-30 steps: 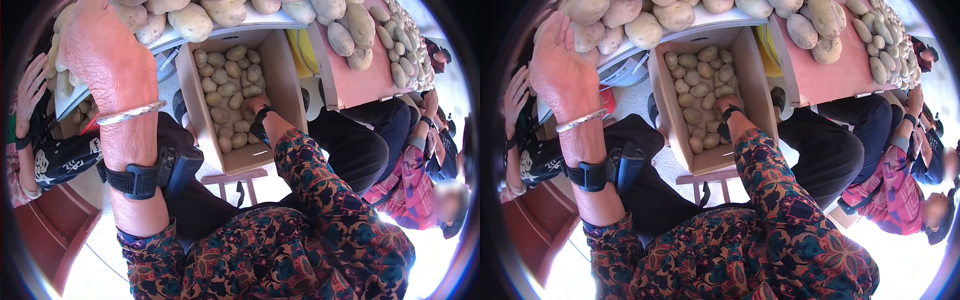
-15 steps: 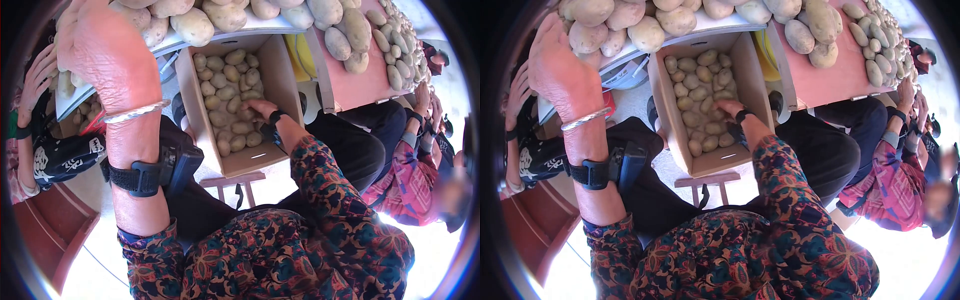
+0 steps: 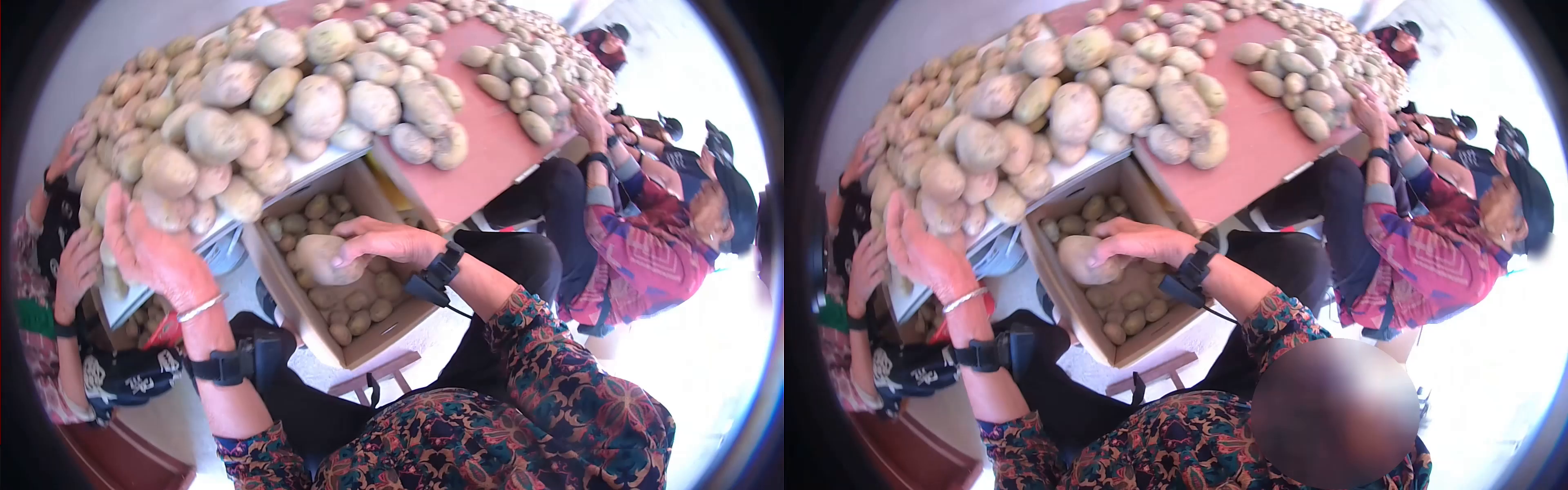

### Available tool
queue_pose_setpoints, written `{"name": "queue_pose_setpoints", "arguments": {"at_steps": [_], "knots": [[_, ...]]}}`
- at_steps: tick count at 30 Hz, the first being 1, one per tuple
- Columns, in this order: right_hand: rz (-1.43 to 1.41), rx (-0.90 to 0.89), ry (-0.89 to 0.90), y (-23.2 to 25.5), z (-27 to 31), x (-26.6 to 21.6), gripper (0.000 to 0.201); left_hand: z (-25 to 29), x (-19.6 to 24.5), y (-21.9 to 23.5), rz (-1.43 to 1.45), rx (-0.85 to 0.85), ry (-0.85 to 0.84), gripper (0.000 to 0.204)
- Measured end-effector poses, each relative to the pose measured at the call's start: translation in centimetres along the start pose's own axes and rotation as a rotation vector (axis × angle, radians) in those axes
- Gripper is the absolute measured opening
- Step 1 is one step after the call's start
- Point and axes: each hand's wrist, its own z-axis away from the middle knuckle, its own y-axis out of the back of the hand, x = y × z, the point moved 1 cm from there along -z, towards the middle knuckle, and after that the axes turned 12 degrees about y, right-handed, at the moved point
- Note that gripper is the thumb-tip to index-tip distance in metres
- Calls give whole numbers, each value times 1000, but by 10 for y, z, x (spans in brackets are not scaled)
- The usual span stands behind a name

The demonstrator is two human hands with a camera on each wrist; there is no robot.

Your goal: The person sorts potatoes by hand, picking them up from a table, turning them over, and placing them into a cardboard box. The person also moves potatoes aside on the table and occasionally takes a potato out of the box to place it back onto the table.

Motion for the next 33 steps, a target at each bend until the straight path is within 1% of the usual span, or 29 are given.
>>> {"name": "queue_pose_setpoints", "arguments": {"at_steps": [1, 2, 3, 4, 5, 7, 8, 9, 11, 12, 13, 15, 16, 17, 18, 19, 20, 21, 23, 25, 27, 28, 29, 31, 33], "knots": [[10, 40, 9, 3, 6, -12, 57, 3, 1, -1, 49, -12, 20, 36], [36, 45, 54, 4, 12, -24, 56, 6, -1, 0, 70, -44, 34, 36], [61, 43, 100, 7, 17, -34, 55, 7, 0, 1, -124, -53, -78, 36], [59, 76, 147, 10, 19, -40, 54, 7, 0, -1, -320, -51, -207, 36], [60, 77, 165, 10, 21, -49, 54, 6, -4, -4, -317, -56, -223, 36], [-151, 154, 331, 9, 25, -66, 55, 14, -7, -9, -210, -126, -190, 35], [-224, 152, 382, 13, 24, -69, 56, 19, -6, -13, -320, -113, -267, 34], [-225, 147, 394, 15, 21, -71, 56, 27, -3, -17, -320, -114, -280, 34], [-325, 216, 502, 21, 16, -75, 53, 44, 1, -29, -432, -194, -361, 32], [-326, 229, 514, 22, 13, -75, 53, 46, -5, -30, -421, -295, -363, 34], [-337, 262, 531, 20, 9, -74, 53, 52, -6, -34, -412, -319, -365, 34], [-353, 342, 561, 19, 3, -69, 52, 69, -14, -43, -461, -539, -202, 40], [-322, 377, 585, 17, 4, -72, 53, 75, -18, -46, -545, -632, -217, 48], [-295, 412, 604, 13, 5, -75, 54, 81, -22, -52, -538, -659, -210, 48], [-274, 451, 611, 11, 5, -78, 58, 87, -25, -57, -550, -699, -248, 50], [-265, 454, 612, 10, 10, -83, 62, 91, -28, -62, -560, -731, -291, 53], [-198, 489, 670, 11, 5, -80, 65, 92, -28, -65, -545, -759, -222, 57], [-130, 523, 725, 11, 3, -83, 68, 94, -30, -69, -541, -771, -220, 57], [198, 652, 693, 10, 13, -85, 65, 100, -33, -76, -514, -773, -122, 59], [194, 672, 680, 10, 15, -80, 61, 104, -37, -81, -518, -770, -99, 61], [180, 698, 698, 9, 17, -76, 58, 105, -41, -85, -535, -774, 10, 63], [162, 715, 715, 9, 18, -74, 55, 103, -47, -83, -495, -788, 85, 62], [163, 724, 714, 9, 18, -71, 55, 103, -48, -83, -493, -797, 86, 62], [164, 728, 772, 9, 19, -70, 49, 104, -50, -82, -420, -796, 249, 61], [179, 716, 753, 11, 20, -66, 45, 104, -51, -82, -431, -804, 262, 61]]}}
